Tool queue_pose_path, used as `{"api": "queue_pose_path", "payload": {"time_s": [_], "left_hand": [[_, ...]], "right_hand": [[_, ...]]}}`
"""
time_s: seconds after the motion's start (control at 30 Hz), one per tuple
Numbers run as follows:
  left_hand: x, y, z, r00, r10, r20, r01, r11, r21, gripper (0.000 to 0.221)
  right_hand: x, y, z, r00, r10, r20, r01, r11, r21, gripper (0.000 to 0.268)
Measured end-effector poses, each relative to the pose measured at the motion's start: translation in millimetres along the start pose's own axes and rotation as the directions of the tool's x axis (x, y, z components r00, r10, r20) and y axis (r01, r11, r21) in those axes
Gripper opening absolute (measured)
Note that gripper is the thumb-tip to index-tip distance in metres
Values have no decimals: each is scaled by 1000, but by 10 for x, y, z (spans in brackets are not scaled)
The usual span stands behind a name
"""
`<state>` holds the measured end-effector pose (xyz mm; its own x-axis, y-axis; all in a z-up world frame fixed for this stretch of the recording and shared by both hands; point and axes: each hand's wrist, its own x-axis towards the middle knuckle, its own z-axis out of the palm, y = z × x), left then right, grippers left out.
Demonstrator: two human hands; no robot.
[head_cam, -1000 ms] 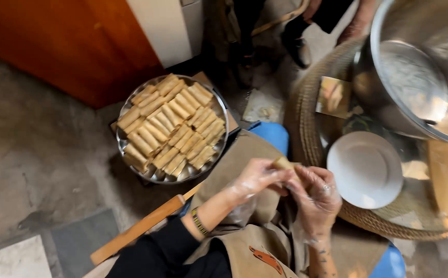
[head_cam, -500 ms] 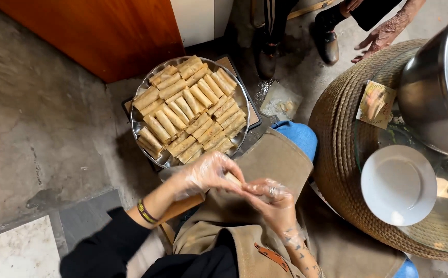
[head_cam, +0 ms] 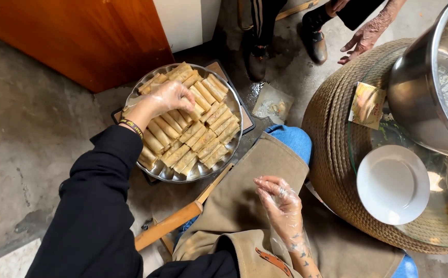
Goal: Assembling and rolling spring rolls by hand using wrappers and filling
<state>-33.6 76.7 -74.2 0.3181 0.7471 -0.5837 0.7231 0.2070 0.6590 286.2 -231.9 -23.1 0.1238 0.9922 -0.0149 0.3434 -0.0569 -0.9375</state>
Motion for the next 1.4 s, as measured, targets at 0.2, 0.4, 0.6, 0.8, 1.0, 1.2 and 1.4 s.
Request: {"api": "queue_pose_path", "payload": {"time_s": [0.2, 0.4, 0.6, 0.8, 1.0, 1.2, 1.4], "left_hand": [[440, -561, 84, 982, 186, -36, -183, 981, 65, 26], [298, -277, 35, 973, 232, 8, -224, 949, -220, 54], [416, -328, 78, 998, 50, 26, -15, 686, -728, 21], [213, -301, 103, 999, 48, 2, -32, 695, -719, 16], [289, -577, 240, 984, 57, -172, -163, 692, -704, 23], [471, -1013, 220, 774, 548, -317, -398, 811, 430, 20], [256, -838, 149, 801, 506, -319, -355, 831, 428, 16]], "right_hand": [[-16, 43, 14, 999, 53, -1, -53, 998, 18, 20], [-17, 32, 43, 997, 78, -7, -77, 995, 66, 18], [-31, -33, 47, 998, 60, 5, -61, 996, 70, 17], [121, -65, 74, 995, 69, 72, -68, 998, -5, 20], [1299, -58, 580, 906, -384, 176, 413, 894, -172, 19], [2660, 491, 1589, 650, -521, 553, 645, 763, -39, 79], [3180, 677, 2076, 599, -204, 775, 590, 766, -254, 77]]}}
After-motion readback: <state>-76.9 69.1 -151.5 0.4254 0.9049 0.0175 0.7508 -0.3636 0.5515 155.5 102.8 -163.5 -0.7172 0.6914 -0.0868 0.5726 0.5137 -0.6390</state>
